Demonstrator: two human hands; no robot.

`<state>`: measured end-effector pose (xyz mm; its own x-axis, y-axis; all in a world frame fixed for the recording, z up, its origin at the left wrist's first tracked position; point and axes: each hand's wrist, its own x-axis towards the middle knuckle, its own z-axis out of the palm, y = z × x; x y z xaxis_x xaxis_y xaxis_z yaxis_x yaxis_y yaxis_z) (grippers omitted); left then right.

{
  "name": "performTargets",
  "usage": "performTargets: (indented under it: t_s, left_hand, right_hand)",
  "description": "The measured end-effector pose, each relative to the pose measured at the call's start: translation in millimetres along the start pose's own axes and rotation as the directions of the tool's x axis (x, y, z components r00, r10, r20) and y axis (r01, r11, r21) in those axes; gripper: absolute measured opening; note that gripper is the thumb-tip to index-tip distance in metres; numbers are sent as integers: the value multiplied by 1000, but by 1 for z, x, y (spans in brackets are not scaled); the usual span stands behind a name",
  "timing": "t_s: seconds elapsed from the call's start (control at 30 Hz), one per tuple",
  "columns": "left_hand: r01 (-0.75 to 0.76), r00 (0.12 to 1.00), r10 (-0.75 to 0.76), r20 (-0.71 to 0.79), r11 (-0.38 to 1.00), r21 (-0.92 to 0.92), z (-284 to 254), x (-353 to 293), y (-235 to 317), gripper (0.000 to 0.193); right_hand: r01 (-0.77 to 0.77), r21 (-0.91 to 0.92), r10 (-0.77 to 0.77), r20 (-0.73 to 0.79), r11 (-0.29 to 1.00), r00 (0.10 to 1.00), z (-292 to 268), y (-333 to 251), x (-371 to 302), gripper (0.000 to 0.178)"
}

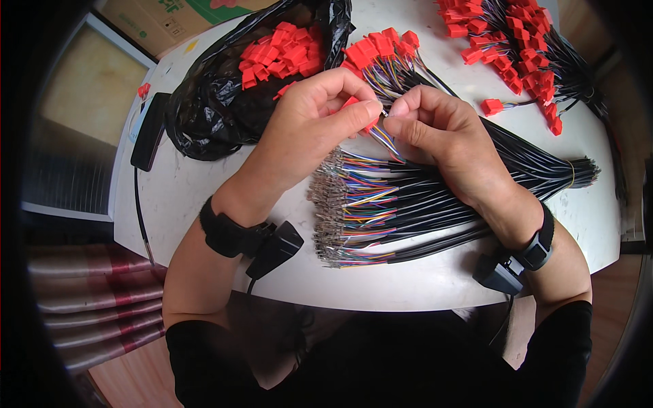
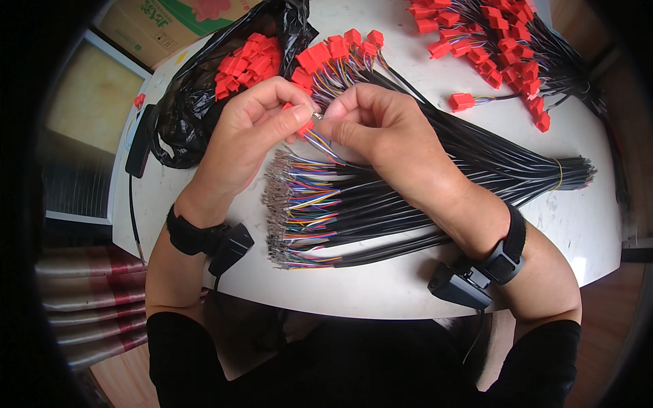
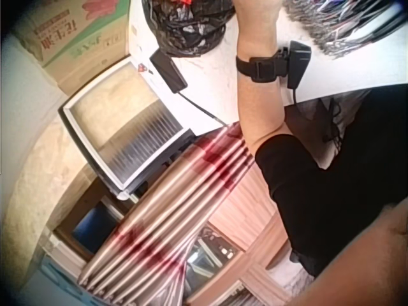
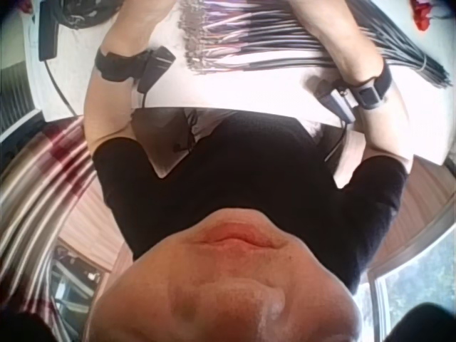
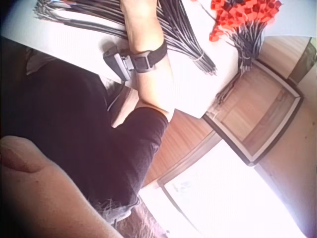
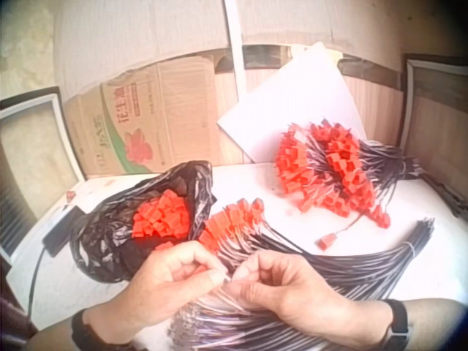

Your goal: The recorder is assembling electrical wire harnesses by inserting small multicolored wires into red plastic connectors.

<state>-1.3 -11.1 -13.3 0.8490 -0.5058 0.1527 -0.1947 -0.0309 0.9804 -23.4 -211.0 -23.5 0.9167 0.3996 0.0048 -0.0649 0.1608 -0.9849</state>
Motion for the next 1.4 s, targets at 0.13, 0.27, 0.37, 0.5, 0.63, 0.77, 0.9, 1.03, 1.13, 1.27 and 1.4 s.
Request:
performTargets:
  t_s: [0.13,0.27,0.37,0.5,0.63,0.77,0.9,1.03,1.13,1.27,1.4]
  left_hand:
    - [5,1000,-5,2,997,-80,0,1,3,17]
    - [-19,1000,22,21,995,-98,0,0,5,21]
    - [-19,997,26,68,994,-106,-1,0,3,20]
    - [-24,995,32,91,996,-89,-2,0,3,18]
    - [-39,997,44,69,997,-72,-1,0,3,16]
    - [-50,996,54,65,997,-63,-1,0,3,16]
    - [-70,995,74,60,995,-67,0,0,2,17]
    - [-115,991,119,65,991,-60,0,1,1,16]
    - [-119,991,121,56,992,-44,0,0,0,14]
    - [-88,996,89,14,996,-25,-1,1,-1,13]
    - [-92,996,93,9,994,-54,-1,1,-3,13]
  right_hand:
    - [-35,-12,34,-47,999,998,2,-2,0,9]
    - [-40,-1,40,-5,999,999,2,-2,0,11]
    - [-31,10,31,16,999,999,3,-4,-1,11]
    - [-53,73,46,98,996,994,-3,-4,0,11]
    - [-94,100,81,129,991,988,-8,-3,1,11]
    - [-128,119,109,158,985,981,-9,-5,1,11]
    - [-161,135,140,149,978,979,-9,-6,2,12]
    - [-165,147,140,165,975,976,-9,-6,1,12]
    - [-145,133,125,150,981,981,-9,-3,1,13]
    - [-97,113,92,52,989,994,-1,-2,0,12]
    - [5,0,-5,3,1000,1000,2,-1,0,11]
